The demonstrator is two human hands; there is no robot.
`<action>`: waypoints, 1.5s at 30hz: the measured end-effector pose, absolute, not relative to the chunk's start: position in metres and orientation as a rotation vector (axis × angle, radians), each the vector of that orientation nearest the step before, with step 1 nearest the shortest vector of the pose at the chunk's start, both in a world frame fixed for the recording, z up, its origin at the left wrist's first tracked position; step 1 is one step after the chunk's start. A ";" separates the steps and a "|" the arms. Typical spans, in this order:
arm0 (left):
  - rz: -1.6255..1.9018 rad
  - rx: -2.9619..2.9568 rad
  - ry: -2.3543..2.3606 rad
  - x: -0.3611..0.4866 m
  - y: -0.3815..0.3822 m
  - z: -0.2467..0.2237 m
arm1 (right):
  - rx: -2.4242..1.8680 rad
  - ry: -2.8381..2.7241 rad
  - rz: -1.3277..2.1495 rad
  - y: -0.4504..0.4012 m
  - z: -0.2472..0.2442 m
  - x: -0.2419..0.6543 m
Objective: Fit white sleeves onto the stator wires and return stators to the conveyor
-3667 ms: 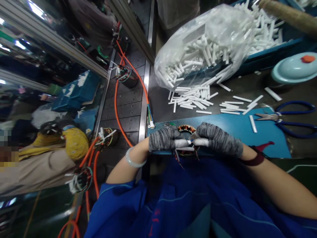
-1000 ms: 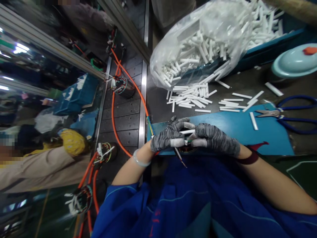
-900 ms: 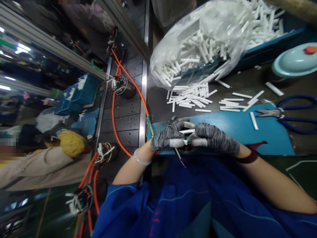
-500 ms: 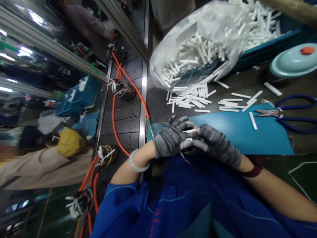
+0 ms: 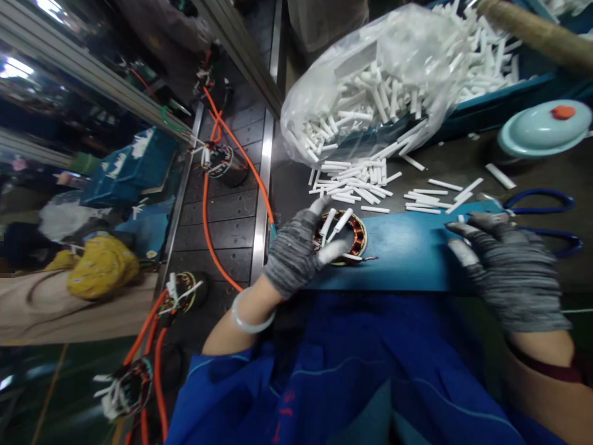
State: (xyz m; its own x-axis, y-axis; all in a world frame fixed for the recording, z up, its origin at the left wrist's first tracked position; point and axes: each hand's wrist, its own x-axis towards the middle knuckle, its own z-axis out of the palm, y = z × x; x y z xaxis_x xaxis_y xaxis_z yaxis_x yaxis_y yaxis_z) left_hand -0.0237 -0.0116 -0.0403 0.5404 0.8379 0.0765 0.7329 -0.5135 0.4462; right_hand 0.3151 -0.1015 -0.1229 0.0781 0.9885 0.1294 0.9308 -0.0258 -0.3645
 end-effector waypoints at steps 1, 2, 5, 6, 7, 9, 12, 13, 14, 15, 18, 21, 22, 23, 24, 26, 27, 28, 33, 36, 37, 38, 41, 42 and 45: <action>0.357 2.454 1.239 -0.034 -0.016 -0.048 | -2.068 -1.935 0.154 -0.103 -0.124 0.317; 0.319 2.503 1.175 -0.042 -0.022 -0.058 | -2.109 -1.965 0.098 -0.104 -0.124 0.317; 0.358 2.630 1.082 -0.051 -0.039 -0.088 | -2.124 -1.958 0.022 -0.103 -0.119 0.308; 0.405 2.653 1.109 -0.048 -0.045 -0.095 | -2.085 -1.915 0.031 -0.102 -0.113 0.303; 0.451 2.668 1.152 -0.043 -0.049 -0.100 | -2.023 -1.856 0.064 -0.102 -0.106 0.296; 0.543 2.688 1.240 -0.032 -0.055 -0.103 | -1.855 -1.717 0.203 -0.101 -0.091 0.280; 0.645 2.707 1.273 -0.021 -0.057 -0.100 | -1.629 -1.599 0.533 -0.103 -0.079 0.259; 0.655 2.707 1.268 -0.020 -0.056 -0.098 | -1.570 -1.594 0.633 -0.104 -0.080 0.254; 0.653 2.703 1.265 -0.020 -0.056 -0.098 | -1.525 -1.600 0.720 -0.103 -0.081 0.252; 0.633 2.694 1.267 -0.021 -0.056 -0.098 | -1.496 -1.609 0.784 -0.103 -0.084 0.251; 0.531 2.656 1.306 -0.023 -0.056 -0.098 | -1.449 -1.647 0.865 -0.098 -0.089 0.251; 0.519 2.660 1.340 -0.022 -0.057 -0.097 | -1.386 -1.757 0.853 -0.091 -0.087 0.248; 0.532 2.674 1.334 -0.022 -0.057 -0.097 | -1.363 -1.810 0.836 -0.089 -0.087 0.245; 0.540 2.689 1.322 -0.021 -0.057 -0.096 | -1.350 -1.863 0.817 -0.088 -0.086 0.242; 0.539 2.701 1.308 -0.021 -0.057 -0.095 | -1.350 -1.915 0.801 -0.088 -0.087 0.237; 0.523 2.714 1.291 -0.021 -0.057 -0.094 | -1.370 -1.986 0.817 -0.088 -0.090 0.228; 0.515 2.716 1.289 -0.021 -0.057 -0.095 | -1.382 -1.996 0.864 -0.089 -0.092 0.224; 0.512 2.716 1.286 -0.022 -0.057 -0.095 | -1.389 -1.982 0.938 -0.090 -0.095 0.221; 0.456 2.754 1.244 -0.023 -0.056 -0.097 | -1.403 -1.662 1.210 -0.090 -0.101 0.215; 0.370 2.796 1.242 -0.017 -0.059 -0.095 | -1.491 -1.576 1.219 -0.082 -0.097 0.217; 0.353 2.810 1.255 -0.014 -0.060 -0.094 | -1.518 -1.583 1.190 -0.079 -0.095 0.218; 0.352 2.825 1.273 -0.011 -0.061 -0.094 | -1.546 -1.608 1.129 -0.075 -0.093 0.219; 0.417 2.866 1.300 -0.003 -0.063 -0.094 | -1.643 -1.798 0.792 -0.070 -0.088 0.221; 0.434 2.866 1.302 -0.001 -0.063 -0.094 | -1.680 -1.890 0.657 -0.070 -0.087 0.222; 0.436 2.836 1.331 0.002 -0.064 -0.096 | -1.737 -2.136 0.333 -0.071 -0.086 0.225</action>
State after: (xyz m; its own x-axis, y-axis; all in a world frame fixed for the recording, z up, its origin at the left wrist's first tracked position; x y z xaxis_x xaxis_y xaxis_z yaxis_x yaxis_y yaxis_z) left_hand 0.0021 -0.0641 -0.0963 0.6079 0.7516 0.2562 0.7575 -0.6456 0.0969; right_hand 0.2246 -0.0709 -0.0861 -0.1744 0.9757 0.1323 0.8893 0.2138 -0.4043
